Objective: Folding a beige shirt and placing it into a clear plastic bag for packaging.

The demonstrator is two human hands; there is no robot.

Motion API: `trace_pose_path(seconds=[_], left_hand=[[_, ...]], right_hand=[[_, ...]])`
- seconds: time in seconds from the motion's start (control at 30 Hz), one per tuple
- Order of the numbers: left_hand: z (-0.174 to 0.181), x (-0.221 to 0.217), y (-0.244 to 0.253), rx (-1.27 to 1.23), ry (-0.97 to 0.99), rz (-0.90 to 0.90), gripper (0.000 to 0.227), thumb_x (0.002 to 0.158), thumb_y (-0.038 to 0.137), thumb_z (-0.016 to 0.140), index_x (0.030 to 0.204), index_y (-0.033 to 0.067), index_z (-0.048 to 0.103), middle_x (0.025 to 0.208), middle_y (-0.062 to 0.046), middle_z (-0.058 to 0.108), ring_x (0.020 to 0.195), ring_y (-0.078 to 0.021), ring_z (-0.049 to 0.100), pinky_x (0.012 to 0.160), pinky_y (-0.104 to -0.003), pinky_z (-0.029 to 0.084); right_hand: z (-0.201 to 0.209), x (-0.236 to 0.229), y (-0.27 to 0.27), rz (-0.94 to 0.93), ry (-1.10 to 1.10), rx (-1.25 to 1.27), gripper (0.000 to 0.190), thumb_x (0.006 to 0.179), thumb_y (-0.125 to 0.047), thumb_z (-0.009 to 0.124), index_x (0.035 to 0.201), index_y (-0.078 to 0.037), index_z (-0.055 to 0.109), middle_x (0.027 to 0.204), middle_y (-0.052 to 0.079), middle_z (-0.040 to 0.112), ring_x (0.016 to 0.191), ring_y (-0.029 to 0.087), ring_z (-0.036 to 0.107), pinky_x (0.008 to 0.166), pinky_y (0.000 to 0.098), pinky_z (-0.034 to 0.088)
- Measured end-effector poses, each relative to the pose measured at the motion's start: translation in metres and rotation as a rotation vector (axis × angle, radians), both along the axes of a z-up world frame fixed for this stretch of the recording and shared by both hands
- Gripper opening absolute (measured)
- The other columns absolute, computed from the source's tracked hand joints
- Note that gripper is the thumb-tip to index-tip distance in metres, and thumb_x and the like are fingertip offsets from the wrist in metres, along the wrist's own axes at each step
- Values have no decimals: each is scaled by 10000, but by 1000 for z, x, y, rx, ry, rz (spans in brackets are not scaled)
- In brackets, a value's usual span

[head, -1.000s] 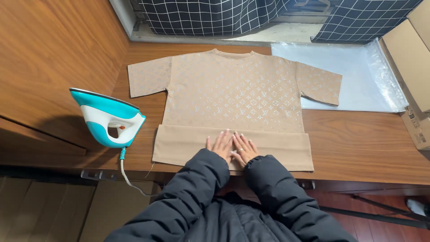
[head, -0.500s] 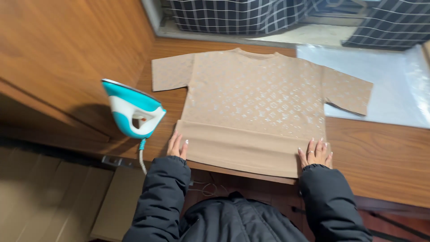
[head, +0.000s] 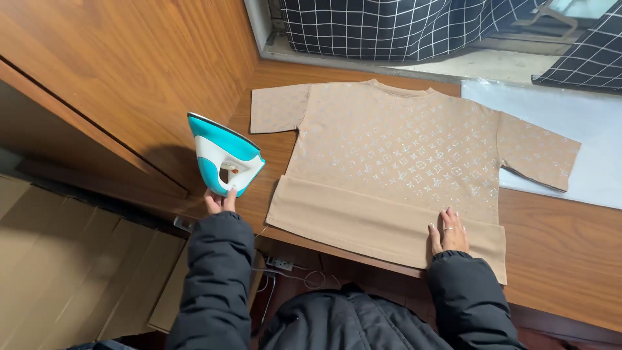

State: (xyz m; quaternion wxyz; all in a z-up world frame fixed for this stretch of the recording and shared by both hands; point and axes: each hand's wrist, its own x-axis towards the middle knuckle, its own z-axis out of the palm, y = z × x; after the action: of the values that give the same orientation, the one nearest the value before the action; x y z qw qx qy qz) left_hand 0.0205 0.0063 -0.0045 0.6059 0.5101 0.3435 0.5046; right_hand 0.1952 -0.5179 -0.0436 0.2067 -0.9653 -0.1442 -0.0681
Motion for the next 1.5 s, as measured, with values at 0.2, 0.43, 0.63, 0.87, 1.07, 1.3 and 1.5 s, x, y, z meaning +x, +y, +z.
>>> trace_pose_path(seconds=[0.2, 0.43, 0.63, 0.87, 1.07, 1.3, 1.5], left_hand=[[-24, 25, 45, -35, 224, -67, 544, 657, 177, 810, 1123, 195, 530, 1025, -31, 571, 1057, -221, 496, 933, -394, 417], [100, 13, -28, -18, 328, -152, 455, 687, 270, 782, 1082, 216, 564, 976, -55, 583, 1038, -310, 486, 908, -555, 367], [181, 5, -84, -149, 189, -618, 292, 698, 127, 651, 801, 21, 399, 513, -273, 540, 349, -286, 514, 339, -325, 423], [179, 37, -173, 115, 372, -1018, 237, 694, 200, 657, 630, 36, 499, 480, -178, 542, 433, -251, 570, 416, -340, 462], [137, 58, -256, -64, 549, -1263, 223, 697, 208, 650, 714, 57, 488, 538, -102, 582, 434, -194, 572, 392, -293, 489], [133, 59, -293, -290, 539, -1322, 161, 684, 95, 597, 757, 32, 467, 489, -115, 538, 333, -210, 532, 284, -290, 462], [131, 50, -259, -193, 667, -1188, 252, 696, 152, 631, 862, -1, 521, 591, -193, 577, 454, -238, 589, 362, -321, 513]], right_hand=[[11, -7, 4, -9, -5, 23, 443, 890, -428, 360, 1305, -285, 300, 1430, -43, 218, 1314, 180, 205, 1076, 401, 199], [-9, 2, 0, -33, -38, -11, 433, 876, -444, 364, 1290, -338, 295, 1422, -89, 211, 1312, 148, 207, 1080, 387, 205], [5, -7, 6, -47, -47, 12, 418, 879, -429, 388, 1276, -316, 325, 1402, -77, 250, 1309, 147, 227, 1071, 391, 215], [10, -11, 7, -49, -69, -42, 415, 882, -421, 395, 1275, -306, 328, 1388, -54, 270, 1297, 167, 256, 1056, 397, 254], [-2, -7, 5, -72, -85, -58, 421, 869, -447, 402, 1269, -335, 334, 1386, -89, 260, 1300, 128, 242, 1069, 363, 225], [6, -6, 6, -53, -70, -53, 398, 890, -407, 378, 1279, -359, 313, 1390, -108, 228, 1297, 123, 229, 1066, 360, 235], [28, -17, 8, -45, 52, -5, 394, 905, -422, 311, 1296, -393, 267, 1405, -148, 156, 1313, 98, 151, 1083, 364, 175]])
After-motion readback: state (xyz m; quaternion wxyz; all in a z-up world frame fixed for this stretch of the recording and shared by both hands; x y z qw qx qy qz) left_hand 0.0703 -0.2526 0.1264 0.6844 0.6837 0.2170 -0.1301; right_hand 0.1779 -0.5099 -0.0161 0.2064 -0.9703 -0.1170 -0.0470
